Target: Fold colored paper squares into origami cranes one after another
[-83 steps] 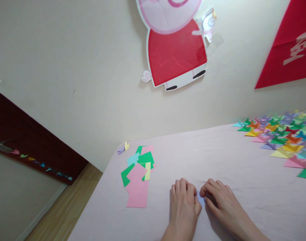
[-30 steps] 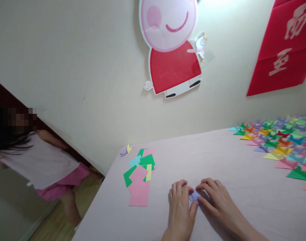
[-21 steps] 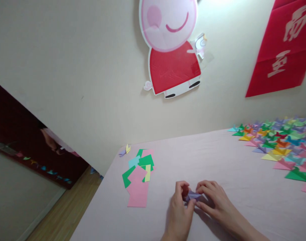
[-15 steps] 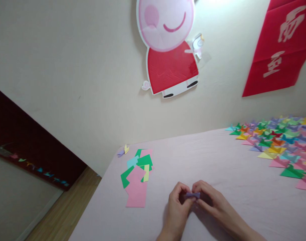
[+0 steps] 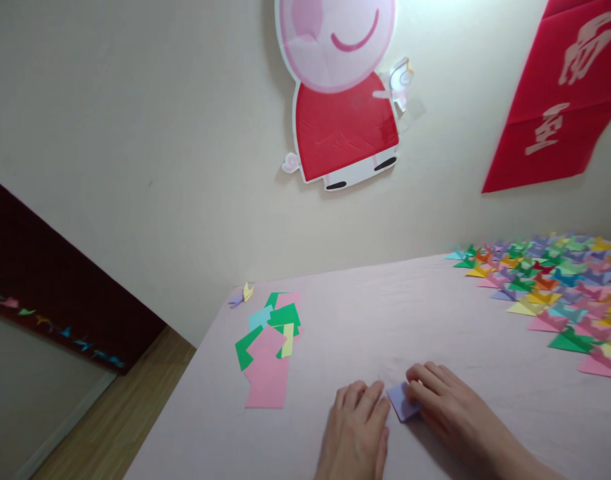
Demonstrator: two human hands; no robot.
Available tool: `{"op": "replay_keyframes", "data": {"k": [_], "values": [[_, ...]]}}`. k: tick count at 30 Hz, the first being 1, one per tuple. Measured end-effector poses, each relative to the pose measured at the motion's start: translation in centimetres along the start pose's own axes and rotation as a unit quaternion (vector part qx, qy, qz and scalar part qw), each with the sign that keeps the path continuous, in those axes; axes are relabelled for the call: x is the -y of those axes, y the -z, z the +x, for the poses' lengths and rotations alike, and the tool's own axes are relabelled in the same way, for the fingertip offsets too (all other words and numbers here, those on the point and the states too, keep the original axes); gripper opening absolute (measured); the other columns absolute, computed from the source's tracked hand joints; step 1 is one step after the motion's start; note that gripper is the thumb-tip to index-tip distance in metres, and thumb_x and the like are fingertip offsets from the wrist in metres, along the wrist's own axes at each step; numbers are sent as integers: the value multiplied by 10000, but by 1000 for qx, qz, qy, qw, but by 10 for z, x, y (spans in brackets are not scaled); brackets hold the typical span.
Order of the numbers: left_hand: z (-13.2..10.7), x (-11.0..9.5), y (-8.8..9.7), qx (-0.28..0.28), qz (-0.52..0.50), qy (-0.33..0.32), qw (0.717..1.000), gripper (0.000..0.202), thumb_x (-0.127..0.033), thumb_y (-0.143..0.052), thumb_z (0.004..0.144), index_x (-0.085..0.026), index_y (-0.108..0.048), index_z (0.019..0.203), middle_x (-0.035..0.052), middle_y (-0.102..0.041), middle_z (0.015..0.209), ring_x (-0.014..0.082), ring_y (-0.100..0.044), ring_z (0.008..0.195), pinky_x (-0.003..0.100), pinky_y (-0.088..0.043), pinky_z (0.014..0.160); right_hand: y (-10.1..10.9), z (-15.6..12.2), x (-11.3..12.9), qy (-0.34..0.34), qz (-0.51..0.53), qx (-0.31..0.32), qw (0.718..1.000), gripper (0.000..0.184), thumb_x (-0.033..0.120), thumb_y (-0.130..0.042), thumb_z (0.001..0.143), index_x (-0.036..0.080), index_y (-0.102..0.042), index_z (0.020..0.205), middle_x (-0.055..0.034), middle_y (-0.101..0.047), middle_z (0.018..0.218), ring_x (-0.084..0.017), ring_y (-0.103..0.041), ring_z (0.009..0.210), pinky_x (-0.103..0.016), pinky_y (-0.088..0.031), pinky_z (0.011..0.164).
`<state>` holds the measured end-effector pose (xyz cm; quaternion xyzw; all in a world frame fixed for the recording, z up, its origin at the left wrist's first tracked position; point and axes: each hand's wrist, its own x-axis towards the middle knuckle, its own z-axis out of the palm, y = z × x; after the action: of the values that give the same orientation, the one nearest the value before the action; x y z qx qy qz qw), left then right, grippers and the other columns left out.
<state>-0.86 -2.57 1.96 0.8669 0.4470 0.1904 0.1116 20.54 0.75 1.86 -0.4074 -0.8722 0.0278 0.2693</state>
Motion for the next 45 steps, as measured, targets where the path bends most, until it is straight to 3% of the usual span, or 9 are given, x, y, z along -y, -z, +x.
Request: {"op": "replay_keyframes", "data": {"k": [2,6,11,17,22,28,34,45], "values": [[-1,-2,-2,0,21,-11,1000,494,-81,-542,823,-204,-516,1302,52,-521,1419,269,-487,1150,424,-408,983,5,-3,-6,-3,42,43,998,231,38,-519,835,250,-609,813,-16,-667,900,-180,-577,785,-283,-426,707],[1,-4,-9,-3,25,-60,998,396,-129,-580,845,-210,-562,1233,32,-623,1291,239,-533,1037,388,-447,892,13,-4,-17,-7,106,111,988,162,158,-578,919,274,-675,862,-8,-696,944,-180,-605,881,-295,-460,776],[2,0,-15,-68,54,-104,991,238,-173,-570,886,-188,-599,1122,30,-670,1184,206,-553,939,358,-473,803,12,-3,-23,-30,179,109,977,166,287,-560,958,258,-693,862,-38,-681,938,-196,-597,900,-319,-470,790],[3,-1,-16,-95,65,-111,987,224,-151,-521,897,-171,-615,1098,62,-669,1150,210,-555,925,350,-491,771,8,7,-12,-131,181,114,968,168,211,-570,919,217,-605,754,-16,-637,846,-194,-554,828,-361,-430,794],[3,-2,-19,-105,67,-114,986,212,-134,-472,931,-156,-612,1090,69,-676,1060,192,-565,885,328,-497,751,4,12,-6,-170,158,124,965,140,173,-573,886,214,-599,755,-16,-631,829,-203,-535,821,-374,-401,779],[5,-6,-19,-96,60,-96,989,158,-111,-471,917,-167,-600,989,56,-665,1043,184,-569,884,328,-492,759,3,13,-4,-184,149,120,964,125,151,-600,855,209,-602,743,-18,-630,824,-210,-529,818,-374,-387,761],[6,-8,-18,-105,58,-99,988,310,-90,-456,902,-155,-576,1180,58,-649,1039,208,-558,891,348,-478,752,3,14,-3,-186,152,115,964,127,144,-603,842,209,-597,734,-17,-625,809,-208,-520,808,-369,-383,750],[6,-9,-18,-91,54,-91,990,339,-86,-503,852,-156,-597,1171,51,-642,1093,221,-539,935,355,-463,803,2,13,-4,-194,163,121,960,125,173,-566,862,216,-587,746,-25,-620,815,-211,-512,811,-391,-388,771]]}}
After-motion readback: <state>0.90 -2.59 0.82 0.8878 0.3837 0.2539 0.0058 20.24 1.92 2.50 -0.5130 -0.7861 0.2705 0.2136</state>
